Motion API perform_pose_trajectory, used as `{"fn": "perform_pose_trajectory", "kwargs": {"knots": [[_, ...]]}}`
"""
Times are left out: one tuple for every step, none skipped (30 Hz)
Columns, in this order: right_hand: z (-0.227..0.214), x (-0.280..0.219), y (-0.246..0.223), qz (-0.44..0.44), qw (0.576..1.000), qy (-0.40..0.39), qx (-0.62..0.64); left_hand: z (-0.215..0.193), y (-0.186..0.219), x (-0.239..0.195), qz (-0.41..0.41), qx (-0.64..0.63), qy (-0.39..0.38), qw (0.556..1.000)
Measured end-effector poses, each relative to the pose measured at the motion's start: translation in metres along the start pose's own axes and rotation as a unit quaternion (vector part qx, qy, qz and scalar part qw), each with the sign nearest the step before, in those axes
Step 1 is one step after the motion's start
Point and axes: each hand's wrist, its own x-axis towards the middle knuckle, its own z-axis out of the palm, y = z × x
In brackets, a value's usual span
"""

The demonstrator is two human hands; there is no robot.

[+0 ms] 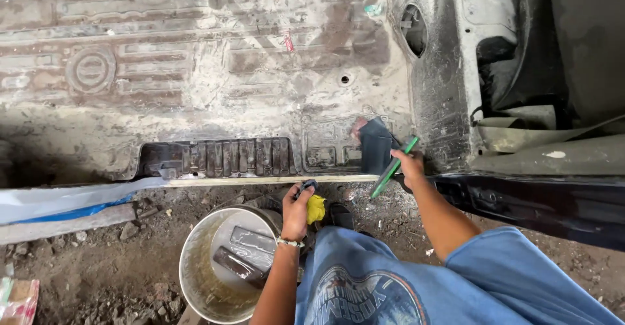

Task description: Sand the car body using sandpaper and a sanding block.

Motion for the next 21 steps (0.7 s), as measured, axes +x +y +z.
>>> {"fn": "perform_pose_trajectory", "kwargs": {"knots": [[0.004, -0.007, -0.001, 0.012, 1.0, -0.011, 0.02, -0.005, -0.005, 0.0, 0.005, -0.012, -0.006, 1.0], [0.009, -0.013, -0.004, 0.022, 0.999, -0.023, 0.039, -0.009, -0.008, 0.0, 0.012, -0.026, -0.01, 1.0], [0.015, -0.022, 0.004, 0.023, 0.999, -0.028, 0.035, -0.012, -0.011, -0.001, 0.014, -0.029, -0.004, 0.999], [0.026, -0.026, 0.009, 0.05, 0.985, -0.155, 0.049, -0.015, -0.013, 0.0, 0.023, -0.048, -0.006, 0.999], [0.036, -0.033, 0.014, 0.077, 0.955, -0.279, 0.061, -0.019, -0.014, 0.001, 0.033, -0.067, -0.008, 0.997], [0.054, -0.065, -0.01, 0.076, 0.952, -0.291, 0.054, -0.015, -0.007, -0.004, 0.041, -0.073, 0.002, 0.996], [0.071, -0.099, -0.031, 0.074, 0.925, -0.362, 0.084, -0.014, 0.001, -0.008, 0.032, -0.105, 0.006, 0.994], [0.085, -0.135, -0.05, 0.075, 0.892, -0.432, 0.111, -0.012, 0.005, -0.016, 0.022, -0.14, 0.011, 0.99], [0.098, -0.151, -0.056, 0.078, 0.887, -0.444, 0.101, -0.013, 0.006, -0.019, 0.03, -0.149, 0.023, 0.988], [0.11, -0.168, -0.06, 0.136, 0.866, -0.462, 0.134, -0.015, 0.007, -0.023, 0.039, -0.167, 0.011, 0.985], [0.123, -0.185, -0.064, 0.195, 0.841, -0.477, 0.165, -0.018, 0.009, -0.027, 0.05, -0.185, -0.002, 0.981], [0.135, -0.185, -0.05, 0.2, 0.835, -0.49, 0.15, -0.017, 0.022, -0.041, 0.06, -0.196, 0.014, 0.979], [0.148, -0.186, -0.035, 0.208, 0.828, -0.5, 0.147, -0.017, 0.035, -0.056, 0.074, -0.094, 0.048, 0.992], [0.161, -0.187, -0.02, 0.216, 0.82, -0.511, 0.144, -0.018, 0.049, -0.071, 0.084, 0.009, 0.084, 0.993], [0.173, -0.191, -0.014, 0.222, 0.812, -0.523, 0.13, -0.029, 0.051, -0.077, 0.09, -0.001, 0.101, 0.991], [0.183, -0.194, -0.006, 0.2, 0.802, -0.55, 0.117, -0.041, 0.05, -0.085, 0.129, 0.093, 0.127, 0.979], [0.193, -0.198, 0.002, 0.178, 0.79, -0.577, 0.105, -0.052, 0.049, -0.092, 0.163, 0.187, 0.152, 0.957], [0.201, -0.217, -0.009, 0.186, 0.783, -0.586, 0.093, -0.079, 0.03, -0.083, 0.162, 0.179, 0.169, 0.956], [0.21, -0.235, -0.021, 0.169, 0.784, -0.593, 0.078, -0.106, 0.011, -0.074, 0.221, 0.215, 0.205, 0.929], [0.215, -0.254, -0.031, 0.151, 0.786, -0.596, 0.065, -0.131, -0.011, -0.067, 0.275, 0.252, 0.237, 0.897], [0.219, -0.264, -0.029, 0.159, 0.781, -0.601, 0.055, -0.16, -0.033, -0.059, 0.269, 0.246, 0.249, 0.897]]}}
